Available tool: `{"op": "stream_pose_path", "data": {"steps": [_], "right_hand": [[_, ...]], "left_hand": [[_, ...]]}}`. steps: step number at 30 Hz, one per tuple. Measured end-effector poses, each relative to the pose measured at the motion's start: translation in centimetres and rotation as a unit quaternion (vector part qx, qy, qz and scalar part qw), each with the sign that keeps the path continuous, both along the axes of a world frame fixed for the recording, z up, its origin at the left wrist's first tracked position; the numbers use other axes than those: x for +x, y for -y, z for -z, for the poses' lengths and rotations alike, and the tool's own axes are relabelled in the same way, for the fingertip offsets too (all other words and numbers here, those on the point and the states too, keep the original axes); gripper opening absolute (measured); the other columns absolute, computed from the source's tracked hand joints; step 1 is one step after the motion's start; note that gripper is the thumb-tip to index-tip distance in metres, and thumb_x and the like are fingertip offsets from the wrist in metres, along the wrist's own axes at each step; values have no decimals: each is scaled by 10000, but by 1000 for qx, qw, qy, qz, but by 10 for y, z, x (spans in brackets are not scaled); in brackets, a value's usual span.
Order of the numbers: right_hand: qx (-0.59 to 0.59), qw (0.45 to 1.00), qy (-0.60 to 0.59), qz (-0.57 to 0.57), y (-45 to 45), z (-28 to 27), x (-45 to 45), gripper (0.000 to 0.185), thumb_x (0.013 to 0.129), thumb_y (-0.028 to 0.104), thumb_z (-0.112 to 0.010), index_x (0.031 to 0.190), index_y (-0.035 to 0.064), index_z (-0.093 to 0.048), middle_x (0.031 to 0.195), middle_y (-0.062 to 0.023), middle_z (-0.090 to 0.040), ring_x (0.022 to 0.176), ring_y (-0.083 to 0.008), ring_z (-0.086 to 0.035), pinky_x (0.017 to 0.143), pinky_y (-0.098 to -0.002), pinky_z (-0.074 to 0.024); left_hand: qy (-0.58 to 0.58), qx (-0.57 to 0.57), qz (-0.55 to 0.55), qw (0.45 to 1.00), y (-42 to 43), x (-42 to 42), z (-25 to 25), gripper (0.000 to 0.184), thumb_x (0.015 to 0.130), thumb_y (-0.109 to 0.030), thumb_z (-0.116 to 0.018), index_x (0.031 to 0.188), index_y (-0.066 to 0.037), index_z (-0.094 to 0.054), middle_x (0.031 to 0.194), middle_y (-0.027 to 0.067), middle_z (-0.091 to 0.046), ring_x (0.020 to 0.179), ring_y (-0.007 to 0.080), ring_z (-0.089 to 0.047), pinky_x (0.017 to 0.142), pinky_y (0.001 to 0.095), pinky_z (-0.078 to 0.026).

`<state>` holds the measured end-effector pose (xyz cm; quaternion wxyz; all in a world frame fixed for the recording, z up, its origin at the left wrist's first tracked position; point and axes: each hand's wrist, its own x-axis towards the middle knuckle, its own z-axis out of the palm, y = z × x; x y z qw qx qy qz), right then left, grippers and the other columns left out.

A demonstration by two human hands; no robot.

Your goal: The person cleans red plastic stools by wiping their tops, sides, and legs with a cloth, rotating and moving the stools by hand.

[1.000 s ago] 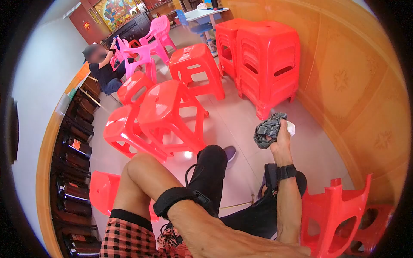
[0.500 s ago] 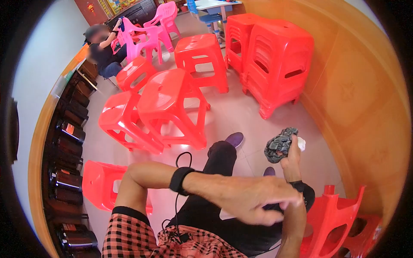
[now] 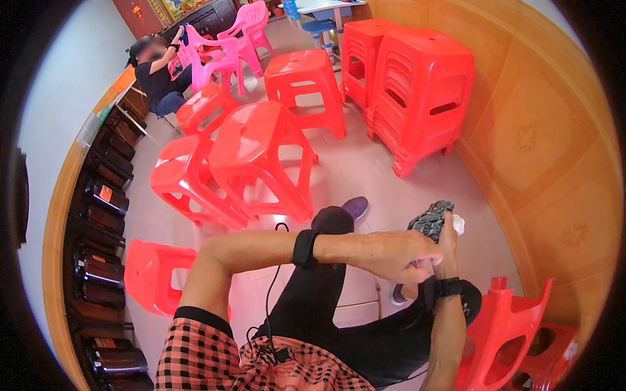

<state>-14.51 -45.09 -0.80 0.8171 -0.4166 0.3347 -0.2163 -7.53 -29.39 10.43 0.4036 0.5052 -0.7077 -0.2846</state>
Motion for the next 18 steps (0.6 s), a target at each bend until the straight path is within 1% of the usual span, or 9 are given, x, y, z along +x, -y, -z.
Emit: {"op": "stream_pose_path", "data": {"steps": [2,7,8,9,12,14,15,16,18], "right_hand": [[-18,1000,5,-6,2,1,-4,278,909,386,-470,881,123,-554,730,-27,-592,588,-149,-575,474,-284,-440],[-151,988,16,-19,4,15,-37,299,917,400,-459,877,119,-552,748,-32,-592,596,-148,-574,478,-288,-445],[-175,984,17,-10,6,15,-37,304,918,403,-457,876,118,-552,752,-33,-592,598,-147,-574,479,-288,-446],[-184,983,19,6,9,18,-49,308,920,406,-455,875,117,-551,756,-34,-593,599,-147,-574,479,-289,-447],[-13,988,131,79,23,33,-37,229,924,318,-489,973,96,-511,778,-46,-569,614,-165,-579,533,-350,-517],[-57,988,76,125,39,36,-28,233,934,342,-482,915,112,-510,766,-49,-568,606,-132,-575,505,-289,-507],[69,978,109,163,54,74,-16,175,877,227,-518,967,77,-517,843,-62,-585,652,-163,-582,517,-340,-482],[138,951,245,129,65,110,-6,151,868,198,-517,957,77,-525,850,-60,-583,674,-161,-579,518,-344,-483],[147,940,264,159,53,81,-32,117,856,160,-522,941,81,-536,860,-59,-581,694,-158,-577,567,-341,-492]], "left_hand": [[9,70,-14,997,4,2,-6,166,778,-129,-553,865,2,-499,687,163,-577,644,282,-587,578,392,-453],[66,64,-35,995,18,-8,-8,222,800,-131,-552,1006,-55,-522,723,152,-591,680,279,-605,593,386,-462],[53,-16,-36,998,27,-8,4,278,806,-130,-560,1071,-61,-510,783,154,-598,733,266,-619,621,371,-473],[16,18,-32,999,31,-12,-2,349,804,-139,-581,1133,-68,-488,862,152,-609,801,263,-626,680,360,-484],[12,44,-54,998,42,-28,-31,562,823,-193,-610,1297,-17,-365,1006,156,-587,950,244,-584,823,365,-465],[29,69,-19,997,66,-38,-25,593,826,-206,-615,1313,-6,-341,1045,167,-570,982,241,-566,846,363,-454],[17,82,-30,996,80,-44,-19,614,825,-217,-621,1322,-8,-326,1077,173,-554,1000,243,-551,859,363,-445],[6,100,-46,994,91,-50,-14,636,824,-229,-627,1331,-10,-311,1109,178,-537,1017,245,-536,872,362,-436],[-25,143,-6,989,123,-77,-9,633,824,-237,-630,1330,-21,-318,1123,175,-527,1021,242,-528,866,361,-437]]}}
